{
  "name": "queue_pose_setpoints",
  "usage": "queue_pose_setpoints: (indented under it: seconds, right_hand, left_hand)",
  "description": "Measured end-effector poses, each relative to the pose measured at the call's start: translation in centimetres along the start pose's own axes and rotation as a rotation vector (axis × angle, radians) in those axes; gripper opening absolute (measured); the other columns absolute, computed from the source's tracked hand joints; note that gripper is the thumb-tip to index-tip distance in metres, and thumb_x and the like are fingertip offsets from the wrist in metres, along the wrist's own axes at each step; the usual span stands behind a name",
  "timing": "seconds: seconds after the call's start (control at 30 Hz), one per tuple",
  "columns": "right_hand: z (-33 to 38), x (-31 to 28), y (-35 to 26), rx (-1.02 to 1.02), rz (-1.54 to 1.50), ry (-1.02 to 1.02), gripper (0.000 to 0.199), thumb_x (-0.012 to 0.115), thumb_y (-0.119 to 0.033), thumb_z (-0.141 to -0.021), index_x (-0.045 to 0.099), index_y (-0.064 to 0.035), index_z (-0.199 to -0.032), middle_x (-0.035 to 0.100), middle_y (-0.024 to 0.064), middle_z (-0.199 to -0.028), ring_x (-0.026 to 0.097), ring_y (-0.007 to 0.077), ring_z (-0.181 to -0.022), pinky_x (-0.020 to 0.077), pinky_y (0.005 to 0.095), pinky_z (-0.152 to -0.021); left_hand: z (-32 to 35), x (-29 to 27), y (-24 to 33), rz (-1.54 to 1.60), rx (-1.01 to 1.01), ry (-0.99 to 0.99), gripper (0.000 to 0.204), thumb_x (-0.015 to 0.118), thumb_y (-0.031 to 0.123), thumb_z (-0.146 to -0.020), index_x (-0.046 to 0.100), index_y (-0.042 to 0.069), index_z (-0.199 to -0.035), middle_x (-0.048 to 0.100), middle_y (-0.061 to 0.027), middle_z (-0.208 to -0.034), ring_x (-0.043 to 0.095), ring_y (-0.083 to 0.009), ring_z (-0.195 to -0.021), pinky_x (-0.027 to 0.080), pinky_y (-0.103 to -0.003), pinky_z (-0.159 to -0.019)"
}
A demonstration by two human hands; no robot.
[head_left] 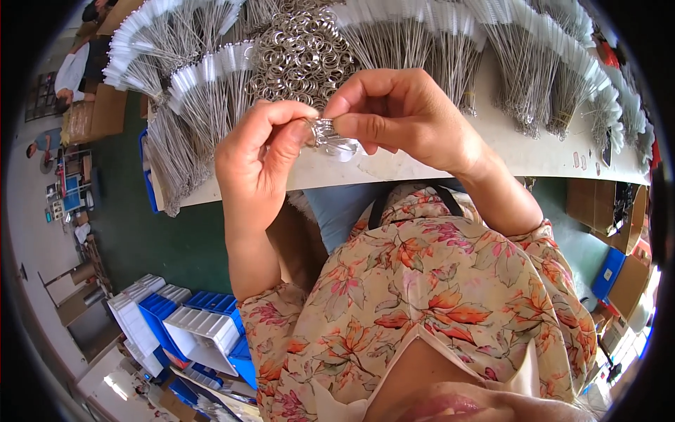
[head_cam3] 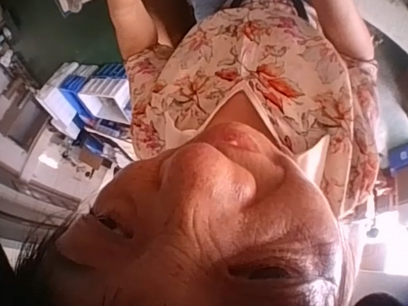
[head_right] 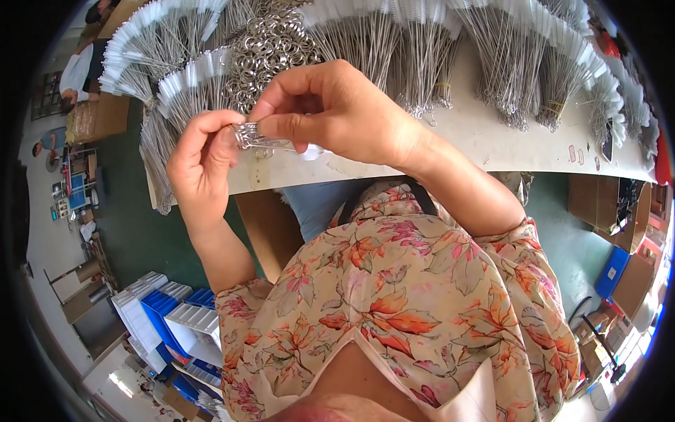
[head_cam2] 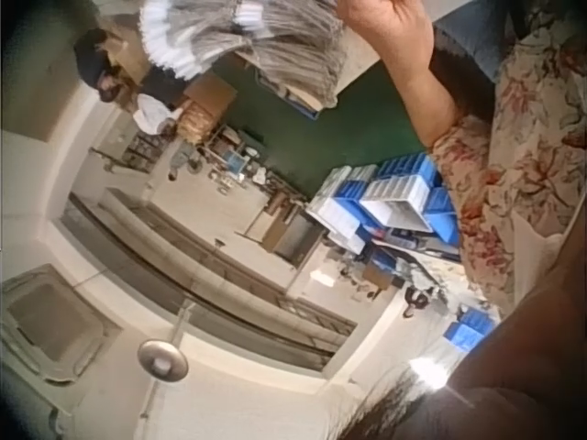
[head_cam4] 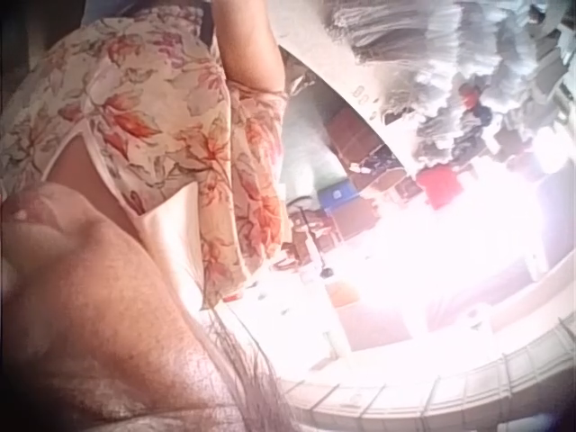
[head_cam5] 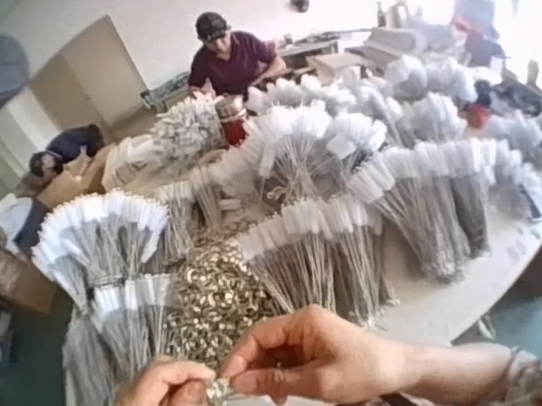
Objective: Assembling small wire brushes by threading wire handles into metal rings.
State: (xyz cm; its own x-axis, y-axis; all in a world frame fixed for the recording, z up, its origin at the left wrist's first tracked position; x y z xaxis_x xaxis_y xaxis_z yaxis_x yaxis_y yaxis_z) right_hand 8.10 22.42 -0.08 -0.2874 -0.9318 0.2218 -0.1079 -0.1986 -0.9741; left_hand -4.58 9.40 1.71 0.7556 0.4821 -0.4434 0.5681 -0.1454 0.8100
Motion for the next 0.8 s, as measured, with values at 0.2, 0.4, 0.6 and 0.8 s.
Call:
queue_pose_setpoints:
  seconds: [0.2,0.4,0.6,0.8]
  right_hand:
    - [0.0,0.9,-0.6,0.039,-0.035,-0.065,0.014,0.061,-0.011,-0.085,0.061,0.0007,-0.094,0.060,0.0008,-0.079,0.053,0.0051,-0.066,0.0449,0.0202,-0.060]
    - [-0.4,2.4,-1.1,-0.051,-0.059,-0.041,0.012,0.062,-0.007,-0.084,0.061,0.0002,-0.094,0.061,0.0015,-0.085,0.055,0.0059,-0.074,0.0467,0.0205,-0.065]
    - [-2.8,3.8,1.4,-0.500,0.333,0.060,0.013,0.069,-0.005,-0.077,0.064,-0.0013,-0.088,0.063,0.0047,-0.086,0.060,0.0114,-0.079,0.0488,0.0242,-0.072]
    - [-3.7,5.4,-2.1,-0.659,0.523,0.121,0.021,0.075,-0.015,-0.071,0.067,-0.0048,-0.088,0.062,0.0040,-0.077,0.055,0.0104,-0.066,0.0464,0.0246,-0.061]
  left_hand:
    - [0.4,-0.5,-0.3,0.615,-0.280,0.062,0.018,0.055,0.016,-0.090,0.059,0.002,-0.100,0.056,-0.0006,-0.073,0.040,-0.0016,-0.054,0.030,-0.016,-0.048]
    - [0.8,-0.9,-0.2,0.447,-0.015,0.191,0.016,0.053,0.012,-0.090,0.060,-0.002,-0.091,0.063,-0.0127,-0.093,0.059,-0.0155,-0.086,0.046,-0.026,-0.075]
    - [1.0,-0.7,0.0,0.967,-0.072,0.410,0.016,0.052,0.011,-0.090,0.059,-0.003,-0.089,0.063,-0.0144,-0.094,0.061,-0.0200,-0.085,0.048,-0.036,-0.081]
    - [1.2,-2.0,0.1,0.648,0.012,0.605,0.014,0.052,0.008,-0.089,0.060,-0.003,-0.087,0.064,-0.0126,-0.086,0.057,-0.0116,-0.071,0.046,-0.025,-0.069]
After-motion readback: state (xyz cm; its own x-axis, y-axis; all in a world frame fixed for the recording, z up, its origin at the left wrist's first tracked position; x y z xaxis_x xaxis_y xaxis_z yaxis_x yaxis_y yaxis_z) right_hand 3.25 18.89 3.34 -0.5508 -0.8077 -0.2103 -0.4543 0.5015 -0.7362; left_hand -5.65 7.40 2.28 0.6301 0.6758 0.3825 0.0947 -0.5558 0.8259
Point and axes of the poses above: each hand's wrist, its own z-axis away from the middle knuckle, its own x-axis out of the palm, y = z × x, the point moved 2 cm from there along -z, towards the middle knuckle
